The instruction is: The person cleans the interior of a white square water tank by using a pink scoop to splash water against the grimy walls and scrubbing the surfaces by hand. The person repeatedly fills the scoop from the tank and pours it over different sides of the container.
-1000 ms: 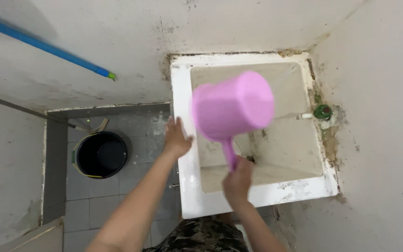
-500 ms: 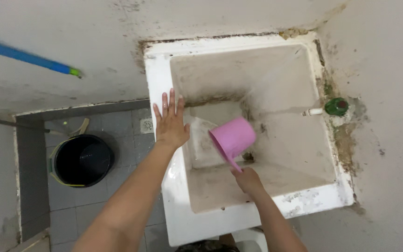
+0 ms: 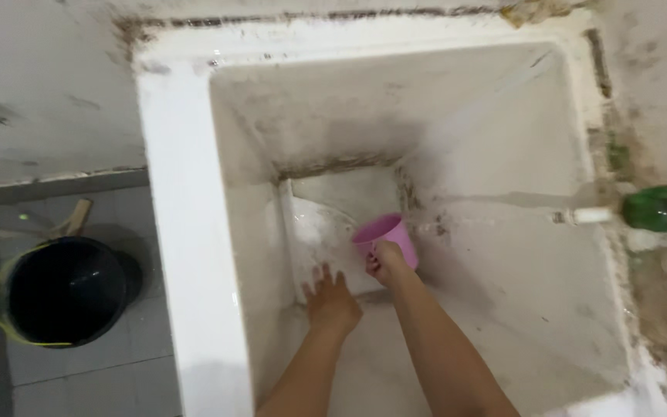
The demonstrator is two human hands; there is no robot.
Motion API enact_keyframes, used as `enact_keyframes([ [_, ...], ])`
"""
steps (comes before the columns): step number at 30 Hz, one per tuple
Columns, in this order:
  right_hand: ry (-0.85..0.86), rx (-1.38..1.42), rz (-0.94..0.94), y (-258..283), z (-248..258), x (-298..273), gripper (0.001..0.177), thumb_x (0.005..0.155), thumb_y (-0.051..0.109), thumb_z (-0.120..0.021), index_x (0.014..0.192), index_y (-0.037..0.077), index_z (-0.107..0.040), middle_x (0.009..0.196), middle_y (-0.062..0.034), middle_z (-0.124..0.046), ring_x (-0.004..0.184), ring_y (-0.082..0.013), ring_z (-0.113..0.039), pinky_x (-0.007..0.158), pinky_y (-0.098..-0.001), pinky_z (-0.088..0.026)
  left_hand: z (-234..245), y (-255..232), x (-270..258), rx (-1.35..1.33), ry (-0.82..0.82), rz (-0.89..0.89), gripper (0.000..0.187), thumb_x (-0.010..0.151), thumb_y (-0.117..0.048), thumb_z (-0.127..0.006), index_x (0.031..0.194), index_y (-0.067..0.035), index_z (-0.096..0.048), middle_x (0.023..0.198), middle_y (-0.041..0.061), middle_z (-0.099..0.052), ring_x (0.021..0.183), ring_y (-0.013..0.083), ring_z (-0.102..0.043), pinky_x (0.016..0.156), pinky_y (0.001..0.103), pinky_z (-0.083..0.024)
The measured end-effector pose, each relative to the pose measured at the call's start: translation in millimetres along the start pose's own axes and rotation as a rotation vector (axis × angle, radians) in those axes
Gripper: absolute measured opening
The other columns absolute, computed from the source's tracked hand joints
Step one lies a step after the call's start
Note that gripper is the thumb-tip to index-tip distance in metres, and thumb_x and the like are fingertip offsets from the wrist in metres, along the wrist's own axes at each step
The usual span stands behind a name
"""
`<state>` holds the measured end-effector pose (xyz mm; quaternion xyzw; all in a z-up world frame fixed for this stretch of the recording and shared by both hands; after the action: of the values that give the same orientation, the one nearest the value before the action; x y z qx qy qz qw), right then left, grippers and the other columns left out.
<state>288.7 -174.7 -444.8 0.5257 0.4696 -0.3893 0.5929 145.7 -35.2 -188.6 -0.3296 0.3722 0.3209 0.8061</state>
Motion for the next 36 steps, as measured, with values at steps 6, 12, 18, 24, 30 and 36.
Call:
enact_keyframes([
  [6, -0.179, 0.196, 0.100, 23.2, 8.8, 122.6, 0.016, 0.093, 0.000, -0.042, 0.096, 0.008, -0.056, 0.071, -0.0106, -0.048, 0.052, -0.0201, -0.038, 0.041, -0.0355, -0.032, -35.6, 60.0, 93.0, -0.068, -0.053, 0.198, 0.070, 0.095, -0.021, -0.055, 0.158, -0.006, -0.029, 0.171, 0.015, -0.008, 0.158, 0.0329, -0.004, 0.127, 0.051, -0.008],
  [12, -0.197, 0.309, 0.160, 71.8, -74.6, 141.8, 0.009, 0.096, 0.009, -0.051, 0.103, 0.005, -0.055, 0.074, -0.0122, -0.053, 0.054, -0.0210, -0.044, 0.045, -0.0335, -0.036, -76.2, 75.7, 133.0, -0.105, -0.105, 0.199, 0.064, 0.096, -0.016, -0.053, 0.156, -0.005, -0.033, 0.170, 0.016, -0.013, 0.158, 0.0329, -0.007, 0.127, 0.049, -0.010],
  [18, 0.156, -0.830, 0.356, 77.5, -141.6, 39.4, 0.023, 0.096, 0.006, -0.057, 0.112, -0.010, -0.058, 0.075, -0.0151, -0.057, 0.052, -0.0195, -0.047, 0.043, -0.0345, -0.037, -90.2, 67.3, 122.7, -0.134, 0.000, 0.225, 0.071, 0.094, -0.021, -0.060, 0.157, -0.004, -0.029, 0.170, 0.016, -0.011, 0.158, 0.0329, -0.007, 0.128, 0.047, -0.009],
  [24, 0.563, -0.687, 0.200, 123.1, -87.6, -104.0, 0.046, 0.096, 0.006, -0.052, 0.142, 0.008, -0.053, 0.078, -0.0021, -0.059, 0.051, -0.0045, -0.038, 0.041, -0.0205, -0.030, -133.6, 50.3, 113.8, -0.395, -0.042, 0.200, 0.067, 0.099, -0.025, -0.057, 0.156, -0.001, -0.031, 0.170, 0.015, -0.014, 0.157, 0.0340, -0.013, 0.127, 0.045, -0.015],
  [30, 0.744, -0.458, 0.168, 120.5, -84.8, -289.0, 0.047, 0.098, 0.010, -0.057, 0.145, 0.009, -0.051, 0.083, -0.0016, -0.061, 0.058, -0.0051, -0.048, 0.045, -0.0191, -0.037, -114.7, 28.8, 43.5, -1.429, -0.059, 0.297, 0.065, 0.102, -0.049, -0.034, 0.153, -0.011, -0.046, 0.156, 0.011, -0.052, 0.143, 0.0301, -0.048, 0.121, 0.047, -0.034],
  [36, 0.670, -0.491, 0.484, 61.1, -85.6, -503.5, 0.062, 0.085, 0.011, -0.070, 0.146, 0.010, -0.056, 0.102, -0.0041, -0.075, 0.079, -0.0110, -0.063, 0.060, -0.0271, -0.055, 81.3, -7.3, -148.1, -2.310, -0.048, -0.024, 0.087, 0.097, -0.074, -0.029, 0.152, -0.008, -0.035, 0.142, 0.017, -0.057, 0.117, 0.0397, -0.057, 0.105, 0.058, -0.039],
])
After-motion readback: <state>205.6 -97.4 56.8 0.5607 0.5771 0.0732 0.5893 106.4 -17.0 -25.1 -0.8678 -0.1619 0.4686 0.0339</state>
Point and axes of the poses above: each hand's wrist, its own x-axis towards the middle knuckle, its own z-axis out of the back of the hand, y = z × x, the point moved 9 cm from there along x, towards the middle knuckle
